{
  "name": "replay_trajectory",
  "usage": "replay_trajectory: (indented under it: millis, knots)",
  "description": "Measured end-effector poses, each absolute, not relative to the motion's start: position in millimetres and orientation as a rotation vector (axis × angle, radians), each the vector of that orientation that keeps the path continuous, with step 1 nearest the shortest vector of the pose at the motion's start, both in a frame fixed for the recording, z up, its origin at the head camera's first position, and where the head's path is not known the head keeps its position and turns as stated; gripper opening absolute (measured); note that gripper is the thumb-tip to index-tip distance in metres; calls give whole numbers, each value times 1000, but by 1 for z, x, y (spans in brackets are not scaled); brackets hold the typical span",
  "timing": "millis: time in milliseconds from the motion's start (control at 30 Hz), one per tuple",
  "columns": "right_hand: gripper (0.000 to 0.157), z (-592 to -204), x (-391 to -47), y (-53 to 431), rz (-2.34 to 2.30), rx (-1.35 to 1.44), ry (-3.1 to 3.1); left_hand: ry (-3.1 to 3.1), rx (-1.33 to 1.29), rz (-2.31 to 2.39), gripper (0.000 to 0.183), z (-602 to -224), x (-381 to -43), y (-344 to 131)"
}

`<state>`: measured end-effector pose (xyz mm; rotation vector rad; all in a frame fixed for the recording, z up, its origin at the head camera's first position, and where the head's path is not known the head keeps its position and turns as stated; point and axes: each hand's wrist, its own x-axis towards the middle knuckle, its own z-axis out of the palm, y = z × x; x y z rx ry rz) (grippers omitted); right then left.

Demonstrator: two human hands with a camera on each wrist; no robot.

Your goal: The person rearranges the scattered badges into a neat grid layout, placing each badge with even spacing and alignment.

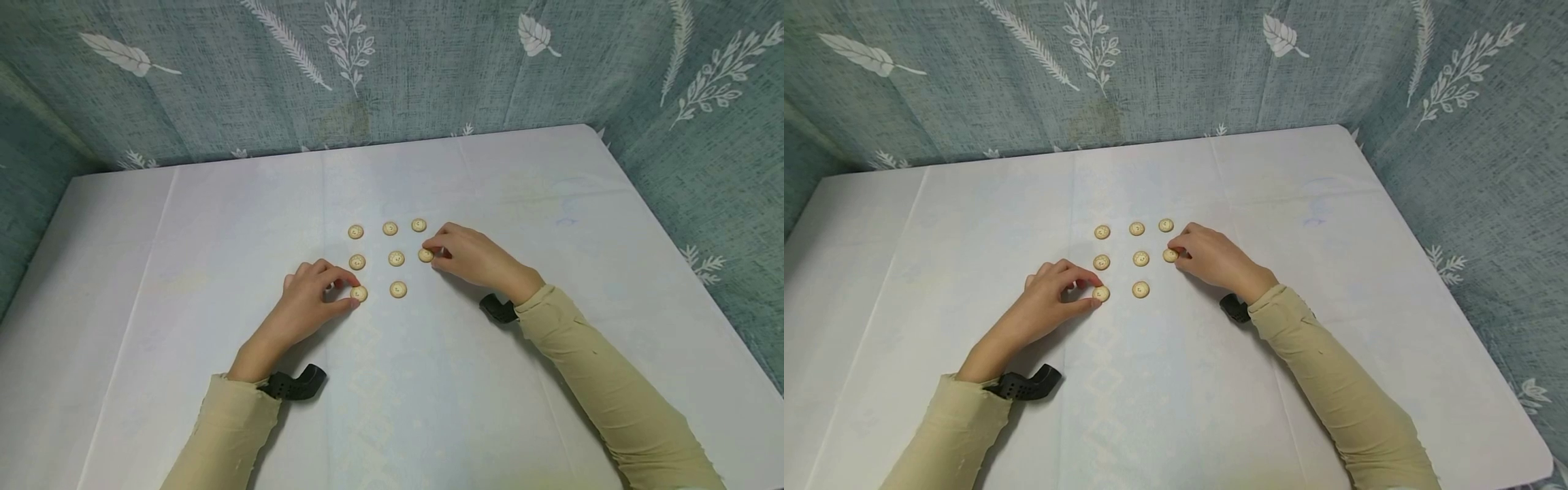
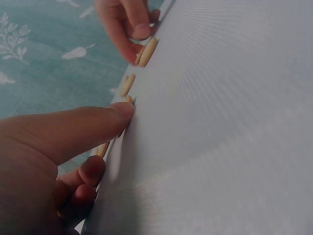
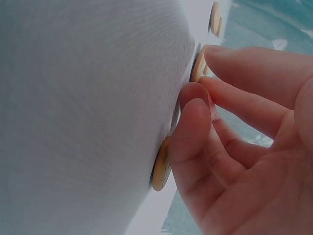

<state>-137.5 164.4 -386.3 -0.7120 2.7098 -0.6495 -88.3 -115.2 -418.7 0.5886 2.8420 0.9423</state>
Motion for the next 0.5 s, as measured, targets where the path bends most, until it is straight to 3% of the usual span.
replay_trajectory:
  millis: [500]
  knots:
    - [33,-384,-138,169,-660,-714,2707,2849,589,936,20,-420,-88,-115]
